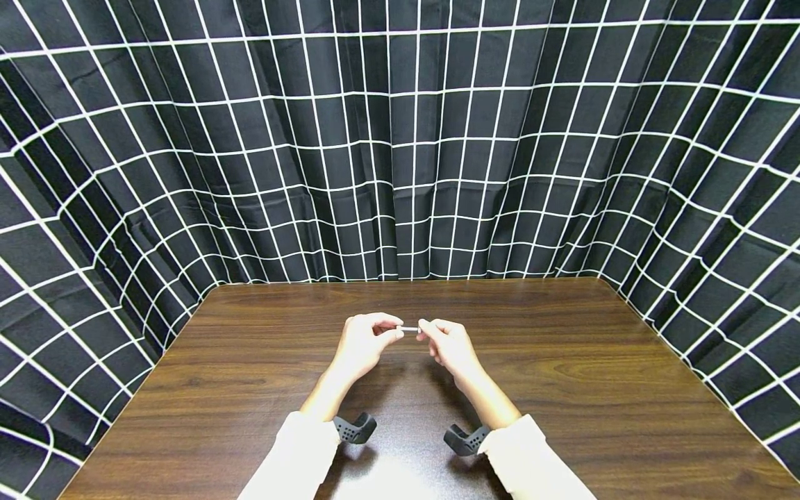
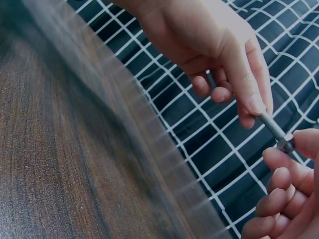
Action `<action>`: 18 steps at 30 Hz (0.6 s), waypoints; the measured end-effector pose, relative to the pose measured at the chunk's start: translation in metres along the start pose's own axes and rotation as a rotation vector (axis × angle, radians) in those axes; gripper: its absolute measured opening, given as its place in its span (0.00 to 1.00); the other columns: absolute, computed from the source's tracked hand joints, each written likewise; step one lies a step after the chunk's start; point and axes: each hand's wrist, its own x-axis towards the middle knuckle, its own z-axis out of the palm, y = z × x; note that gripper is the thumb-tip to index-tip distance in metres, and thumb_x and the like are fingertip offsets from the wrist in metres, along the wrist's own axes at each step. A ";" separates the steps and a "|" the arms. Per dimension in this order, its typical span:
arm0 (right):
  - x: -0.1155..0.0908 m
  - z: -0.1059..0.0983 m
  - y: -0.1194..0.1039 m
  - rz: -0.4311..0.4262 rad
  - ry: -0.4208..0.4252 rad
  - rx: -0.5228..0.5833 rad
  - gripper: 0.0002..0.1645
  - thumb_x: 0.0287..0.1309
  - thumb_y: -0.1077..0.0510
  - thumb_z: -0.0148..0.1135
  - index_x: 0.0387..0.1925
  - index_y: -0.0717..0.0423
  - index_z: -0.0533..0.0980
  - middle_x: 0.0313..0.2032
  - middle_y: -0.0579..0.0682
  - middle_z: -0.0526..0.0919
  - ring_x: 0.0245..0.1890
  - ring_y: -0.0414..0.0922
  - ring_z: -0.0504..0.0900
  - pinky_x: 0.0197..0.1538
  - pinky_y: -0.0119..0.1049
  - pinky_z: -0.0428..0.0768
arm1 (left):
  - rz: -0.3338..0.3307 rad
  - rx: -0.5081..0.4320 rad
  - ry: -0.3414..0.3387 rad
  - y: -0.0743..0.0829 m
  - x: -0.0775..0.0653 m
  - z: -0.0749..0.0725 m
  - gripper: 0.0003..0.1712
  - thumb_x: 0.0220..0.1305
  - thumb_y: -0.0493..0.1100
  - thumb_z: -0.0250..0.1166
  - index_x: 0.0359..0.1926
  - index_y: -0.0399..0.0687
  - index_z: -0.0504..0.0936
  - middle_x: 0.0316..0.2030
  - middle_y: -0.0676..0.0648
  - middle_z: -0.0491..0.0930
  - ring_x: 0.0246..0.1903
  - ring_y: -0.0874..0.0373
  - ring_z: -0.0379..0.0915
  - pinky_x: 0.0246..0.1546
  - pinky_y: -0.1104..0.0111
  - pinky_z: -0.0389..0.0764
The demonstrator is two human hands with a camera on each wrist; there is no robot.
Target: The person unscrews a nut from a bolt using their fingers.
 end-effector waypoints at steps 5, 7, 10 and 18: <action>0.007 -0.001 0.010 -0.013 -0.014 0.017 0.18 0.67 0.60 0.57 0.33 0.78 0.75 0.11 0.45 0.67 0.11 0.35 0.62 0.17 0.26 0.61 | -0.001 -0.011 0.004 0.001 0.000 -0.001 0.08 0.53 0.39 0.73 0.37 0.47 0.88 0.29 0.55 0.86 0.22 0.66 0.74 0.24 0.70 0.73; 0.013 -0.001 0.019 -0.021 -0.008 0.029 0.17 0.66 0.59 0.58 0.32 0.75 0.77 0.11 0.45 0.67 0.11 0.36 0.62 0.17 0.27 0.62 | -0.003 -0.013 0.005 0.001 0.000 -0.001 0.08 0.54 0.39 0.73 0.37 0.47 0.88 0.29 0.55 0.86 0.22 0.66 0.75 0.24 0.70 0.73; 0.022 -0.001 0.033 -0.028 0.005 0.041 0.14 0.65 0.58 0.60 0.31 0.69 0.79 0.12 0.45 0.68 0.12 0.37 0.63 0.17 0.28 0.63 | -0.010 -0.009 0.008 0.001 0.001 -0.001 0.08 0.53 0.39 0.73 0.37 0.49 0.88 0.29 0.56 0.86 0.22 0.67 0.74 0.24 0.70 0.73; 0.024 0.000 0.040 -0.071 0.021 0.070 0.09 0.61 0.60 0.63 0.35 0.65 0.79 0.13 0.46 0.69 0.12 0.38 0.64 0.17 0.28 0.64 | -0.019 -0.021 0.007 -0.001 0.001 -0.002 0.09 0.54 0.39 0.72 0.38 0.45 0.87 0.30 0.55 0.86 0.22 0.67 0.74 0.24 0.70 0.73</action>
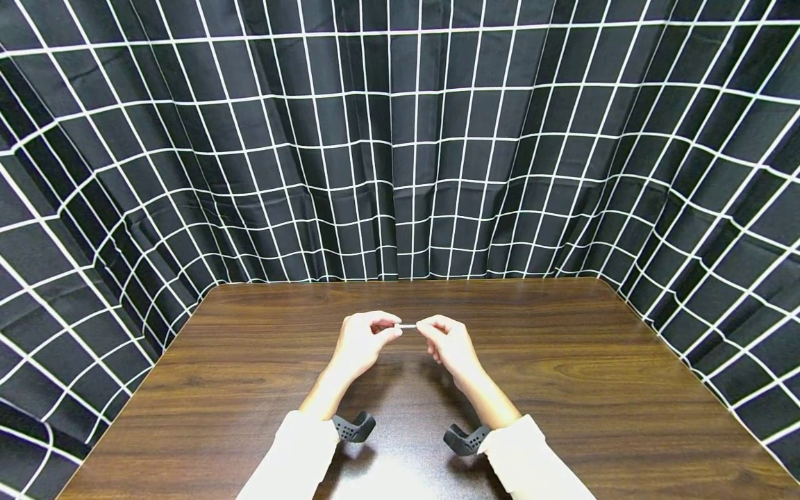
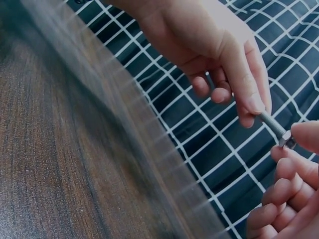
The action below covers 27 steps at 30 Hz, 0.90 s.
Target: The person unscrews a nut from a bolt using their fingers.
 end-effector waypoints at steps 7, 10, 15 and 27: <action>-0.002 -0.002 -0.007 -0.002 -0.055 0.067 0.12 0.62 0.66 0.61 0.43 0.73 0.77 0.13 0.46 0.69 0.13 0.37 0.65 0.18 0.27 0.64 | -0.001 -0.012 0.009 0.001 0.000 -0.001 0.09 0.54 0.38 0.73 0.38 0.46 0.88 0.30 0.54 0.86 0.23 0.66 0.76 0.25 0.70 0.74; -0.003 -0.003 -0.012 0.002 -0.068 0.077 0.12 0.61 0.68 0.60 0.44 0.75 0.76 0.14 0.47 0.70 0.14 0.38 0.66 0.18 0.27 0.65 | -0.004 -0.011 0.014 0.001 0.001 -0.001 0.09 0.53 0.38 0.73 0.38 0.45 0.88 0.30 0.54 0.86 0.23 0.66 0.75 0.25 0.70 0.73; -0.002 -0.002 -0.010 -0.009 -0.053 0.084 0.15 0.58 0.68 0.63 0.46 0.74 0.76 0.14 0.46 0.70 0.13 0.37 0.66 0.18 0.26 0.64 | -0.008 -0.007 0.014 0.001 0.001 -0.002 0.09 0.54 0.38 0.73 0.38 0.46 0.88 0.30 0.56 0.86 0.23 0.66 0.75 0.26 0.69 0.73; -0.002 -0.002 -0.004 -0.125 -0.060 0.062 0.14 0.54 0.71 0.64 0.45 0.69 0.78 0.14 0.44 0.67 0.12 0.36 0.62 0.17 0.26 0.60 | -0.006 -0.005 0.015 0.000 0.001 -0.001 0.08 0.54 0.39 0.72 0.37 0.49 0.88 0.31 0.55 0.86 0.25 0.66 0.78 0.28 0.69 0.75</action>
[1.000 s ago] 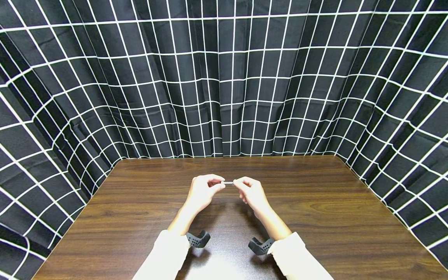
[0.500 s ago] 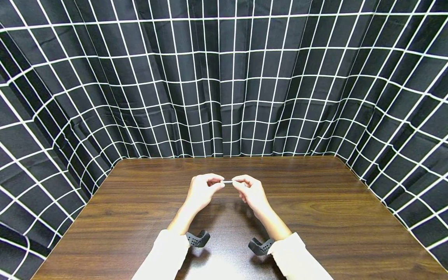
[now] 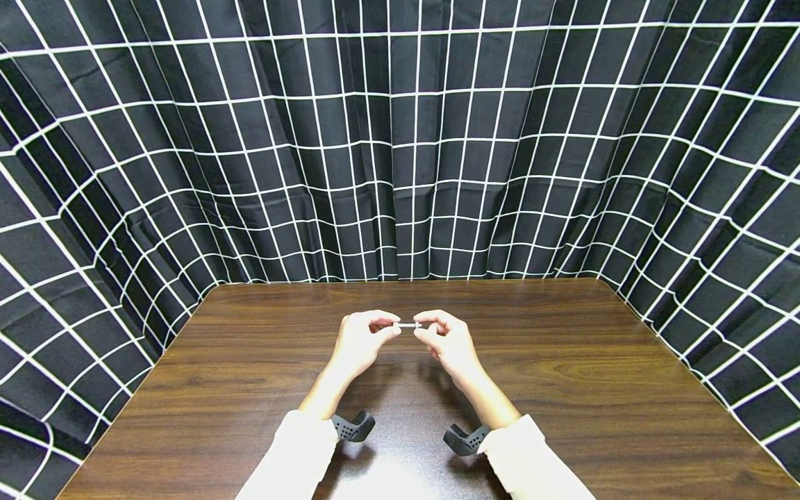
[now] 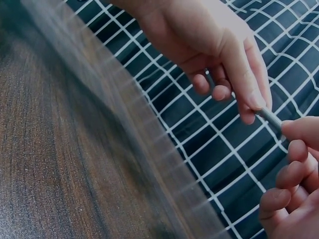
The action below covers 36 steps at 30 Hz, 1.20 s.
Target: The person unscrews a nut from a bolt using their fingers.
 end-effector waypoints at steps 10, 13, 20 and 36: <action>0.001 0.002 0.000 -0.044 0.000 -0.013 0.15 0.53 0.73 0.64 0.44 0.72 0.77 0.14 0.43 0.67 0.13 0.36 0.62 0.17 0.27 0.59 | -0.002 -0.006 0.001 0.000 0.000 -0.001 0.08 0.54 0.39 0.72 0.37 0.48 0.88 0.30 0.55 0.86 0.25 0.66 0.78 0.28 0.69 0.75; 0.002 0.002 0.002 -0.042 0.022 -0.014 0.14 0.54 0.71 0.65 0.44 0.69 0.78 0.14 0.43 0.67 0.12 0.36 0.61 0.17 0.27 0.59 | 0.001 -0.002 0.001 0.001 0.000 -0.001 0.08 0.54 0.39 0.72 0.37 0.49 0.88 0.30 0.55 0.86 0.25 0.66 0.77 0.28 0.69 0.75; -0.003 -0.001 -0.011 0.011 0.019 -0.081 0.11 0.61 0.66 0.62 0.40 0.73 0.77 0.12 0.46 0.68 0.12 0.36 0.63 0.17 0.27 0.59 | 0.002 0.011 -0.021 0.001 -0.002 0.001 0.08 0.54 0.41 0.72 0.38 0.48 0.88 0.30 0.56 0.86 0.24 0.66 0.76 0.27 0.70 0.75; -0.006 0.000 -0.017 0.090 -0.053 -0.221 0.22 0.70 0.58 0.52 0.29 0.74 0.77 0.09 0.41 0.60 0.11 0.34 0.55 0.17 0.28 0.53 | 0.029 0.006 -0.027 0.002 -0.003 0.002 0.08 0.54 0.40 0.72 0.37 0.48 0.88 0.31 0.55 0.86 0.26 0.67 0.78 0.28 0.70 0.76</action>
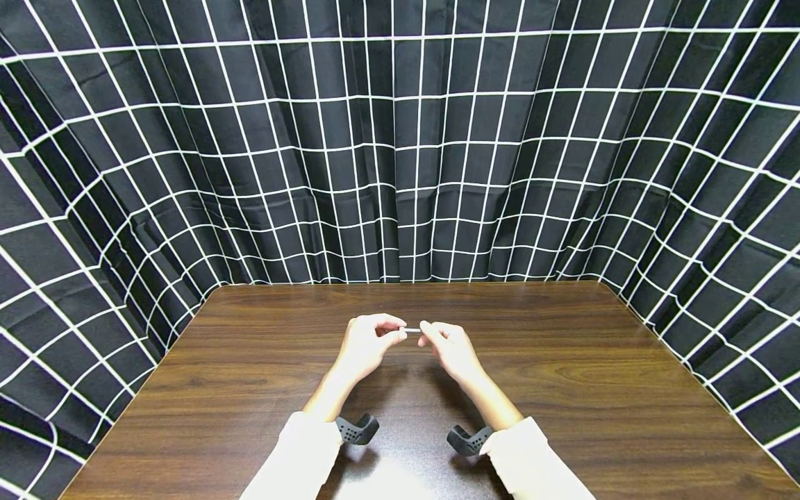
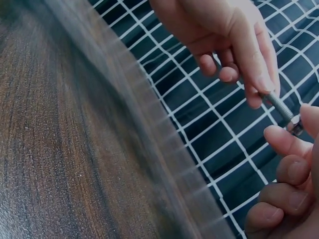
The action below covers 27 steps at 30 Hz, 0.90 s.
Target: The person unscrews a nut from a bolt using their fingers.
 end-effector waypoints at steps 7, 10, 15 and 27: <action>0.011 0.003 0.024 -0.041 0.073 -0.037 0.18 0.66 0.55 0.59 0.26 0.66 0.79 0.11 0.42 0.62 0.15 0.38 0.57 0.20 0.31 0.55 | 0.006 -0.005 0.002 0.000 0.000 0.000 0.08 0.54 0.39 0.73 0.37 0.46 0.88 0.30 0.55 0.86 0.25 0.66 0.77 0.27 0.70 0.75; 0.011 0.004 0.025 -0.085 0.085 -0.035 0.17 0.65 0.56 0.59 0.27 0.67 0.79 0.14 0.41 0.69 0.20 0.39 0.62 0.26 0.33 0.60 | 0.003 -0.008 0.003 -0.001 0.000 -0.001 0.08 0.54 0.39 0.73 0.37 0.47 0.88 0.30 0.55 0.86 0.25 0.66 0.77 0.27 0.70 0.75; 0.011 0.005 0.025 -0.117 0.108 -0.022 0.11 0.61 0.60 0.62 0.28 0.66 0.80 0.19 0.41 0.72 0.25 0.40 0.65 0.32 0.35 0.63 | -0.010 -0.016 0.004 0.000 0.001 -0.001 0.08 0.54 0.40 0.73 0.37 0.48 0.88 0.31 0.55 0.86 0.25 0.66 0.77 0.28 0.70 0.76; -0.004 0.001 -0.004 -0.174 0.040 0.053 0.09 0.57 0.69 0.63 0.40 0.72 0.78 0.15 0.42 0.65 0.16 0.35 0.59 0.21 0.29 0.57 | -0.028 -0.010 0.009 0.001 0.001 -0.005 0.08 0.54 0.40 0.73 0.37 0.48 0.88 0.30 0.55 0.86 0.24 0.66 0.76 0.27 0.69 0.74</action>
